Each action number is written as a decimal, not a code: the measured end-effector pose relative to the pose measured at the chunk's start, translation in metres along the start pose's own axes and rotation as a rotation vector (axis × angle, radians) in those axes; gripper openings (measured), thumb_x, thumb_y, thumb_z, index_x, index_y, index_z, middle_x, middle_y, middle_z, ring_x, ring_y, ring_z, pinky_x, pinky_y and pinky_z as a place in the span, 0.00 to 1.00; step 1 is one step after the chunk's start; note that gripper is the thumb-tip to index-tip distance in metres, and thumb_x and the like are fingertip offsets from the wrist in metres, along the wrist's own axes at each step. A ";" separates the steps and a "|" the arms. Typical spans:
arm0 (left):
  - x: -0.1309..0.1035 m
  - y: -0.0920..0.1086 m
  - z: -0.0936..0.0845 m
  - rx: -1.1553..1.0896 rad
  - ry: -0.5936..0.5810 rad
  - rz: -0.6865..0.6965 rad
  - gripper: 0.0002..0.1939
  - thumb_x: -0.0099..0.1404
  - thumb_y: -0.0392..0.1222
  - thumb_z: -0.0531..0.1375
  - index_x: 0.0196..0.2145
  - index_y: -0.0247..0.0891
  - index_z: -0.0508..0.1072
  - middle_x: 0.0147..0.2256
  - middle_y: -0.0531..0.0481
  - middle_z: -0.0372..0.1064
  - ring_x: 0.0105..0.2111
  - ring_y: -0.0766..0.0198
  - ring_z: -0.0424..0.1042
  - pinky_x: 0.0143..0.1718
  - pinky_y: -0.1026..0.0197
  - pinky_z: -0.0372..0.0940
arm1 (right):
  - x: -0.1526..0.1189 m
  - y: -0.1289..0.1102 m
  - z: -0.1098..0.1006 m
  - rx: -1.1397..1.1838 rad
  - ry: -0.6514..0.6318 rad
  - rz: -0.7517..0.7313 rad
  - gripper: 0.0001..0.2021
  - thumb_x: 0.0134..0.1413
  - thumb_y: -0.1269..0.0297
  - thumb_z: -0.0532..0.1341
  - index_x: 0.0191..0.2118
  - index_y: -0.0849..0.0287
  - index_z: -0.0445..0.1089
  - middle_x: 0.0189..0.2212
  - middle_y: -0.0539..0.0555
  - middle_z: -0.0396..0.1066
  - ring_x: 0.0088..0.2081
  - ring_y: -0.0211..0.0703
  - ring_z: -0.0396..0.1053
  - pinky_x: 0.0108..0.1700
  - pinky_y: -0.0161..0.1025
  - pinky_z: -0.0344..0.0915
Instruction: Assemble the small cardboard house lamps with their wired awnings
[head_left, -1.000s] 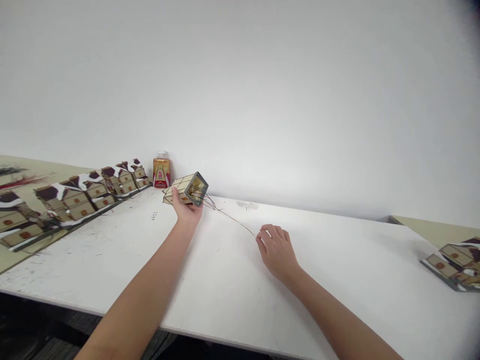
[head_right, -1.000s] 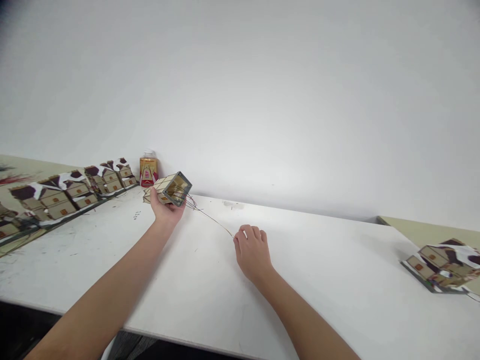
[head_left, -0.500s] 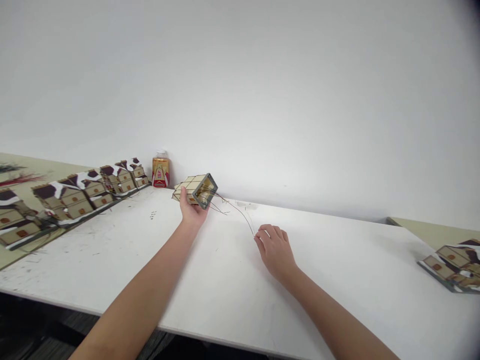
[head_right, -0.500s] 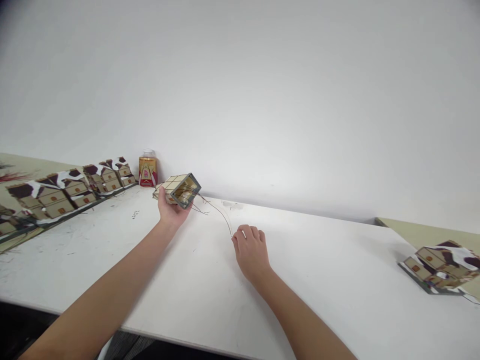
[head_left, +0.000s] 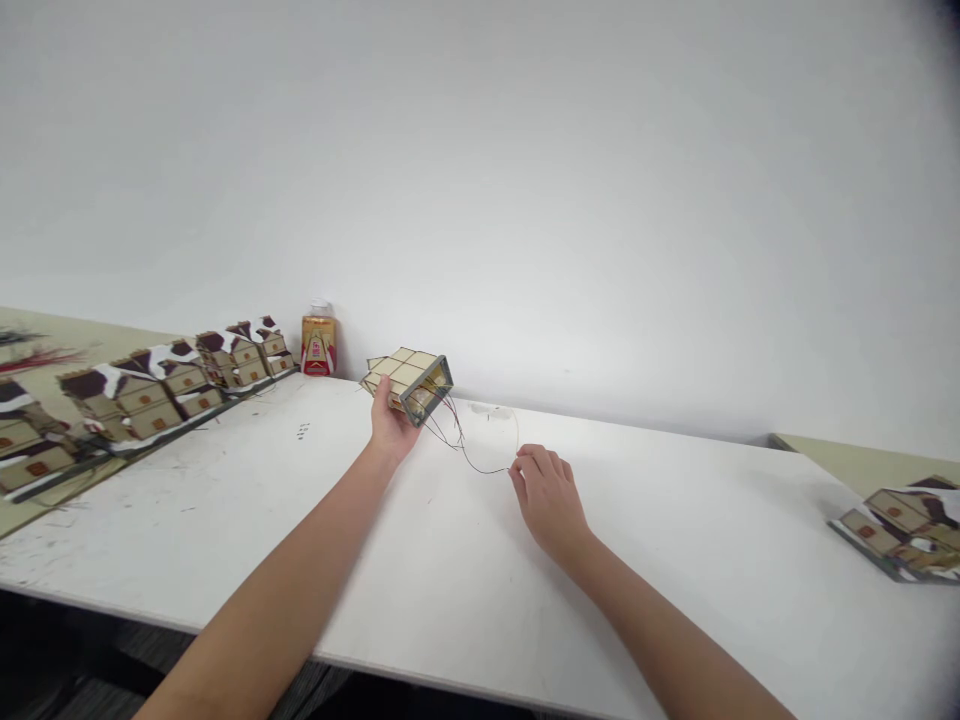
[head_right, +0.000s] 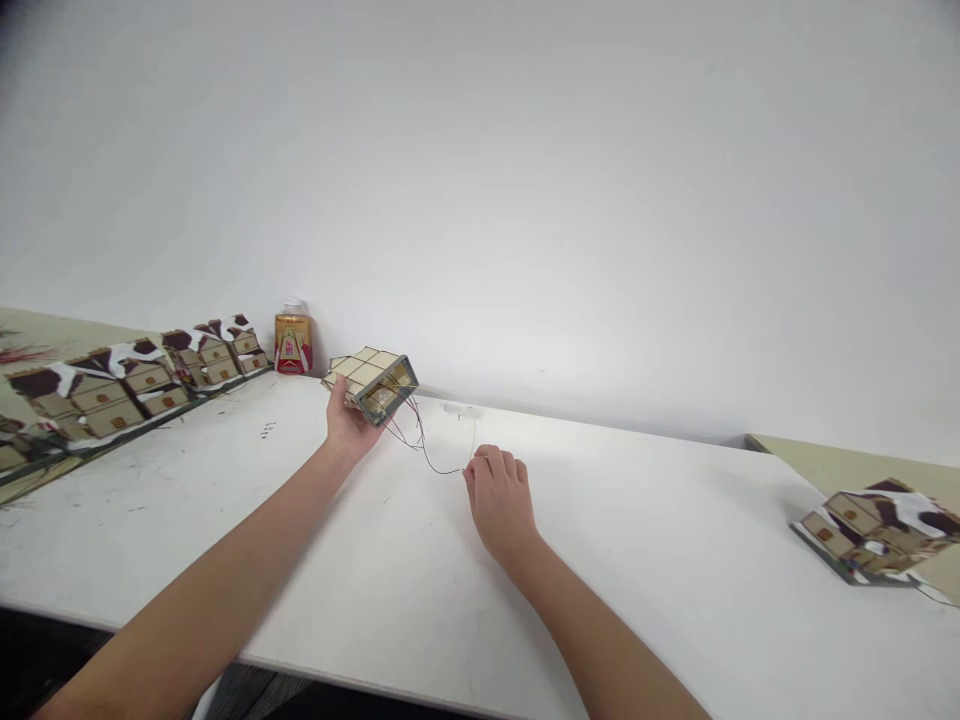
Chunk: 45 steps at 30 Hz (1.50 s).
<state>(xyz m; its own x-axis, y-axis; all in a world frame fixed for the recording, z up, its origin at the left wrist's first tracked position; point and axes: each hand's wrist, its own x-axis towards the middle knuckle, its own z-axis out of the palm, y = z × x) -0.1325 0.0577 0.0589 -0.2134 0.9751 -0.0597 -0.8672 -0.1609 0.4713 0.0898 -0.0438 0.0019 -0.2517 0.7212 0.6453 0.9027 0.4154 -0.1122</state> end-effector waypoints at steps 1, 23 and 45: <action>-0.001 -0.001 0.000 0.005 -0.003 -0.009 0.17 0.60 0.50 0.59 0.44 0.37 0.71 0.40 0.43 0.74 0.44 0.52 0.73 0.43 0.53 0.72 | 0.000 0.000 0.000 -0.012 0.003 -0.004 0.12 0.65 0.68 0.46 0.34 0.59 0.65 0.40 0.57 0.66 0.37 0.42 0.63 0.40 0.40 0.59; 0.000 -0.004 -0.003 0.045 -0.064 -0.034 0.17 0.61 0.49 0.59 0.43 0.35 0.73 0.38 0.43 0.74 0.44 0.52 0.73 0.44 0.54 0.71 | 0.002 -0.003 -0.001 0.042 -0.024 0.031 0.07 0.63 0.69 0.49 0.37 0.59 0.63 0.41 0.57 0.65 0.39 0.43 0.63 0.42 0.41 0.60; -0.006 -0.009 -0.001 0.169 -0.050 -0.065 0.17 0.62 0.48 0.57 0.45 0.35 0.73 0.39 0.45 0.75 0.42 0.55 0.74 0.44 0.54 0.71 | 0.031 0.003 -0.036 1.304 0.224 0.628 0.11 0.53 0.56 0.60 0.39 0.55 0.66 0.32 0.49 0.68 0.29 0.35 0.63 0.34 0.36 0.63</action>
<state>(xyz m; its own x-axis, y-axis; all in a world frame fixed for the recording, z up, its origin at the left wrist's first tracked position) -0.1242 0.0531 0.0546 -0.1327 0.9897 -0.0528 -0.7897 -0.0734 0.6091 0.0968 -0.0404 0.0482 0.2240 0.9200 0.3215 -0.1380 0.3565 -0.9241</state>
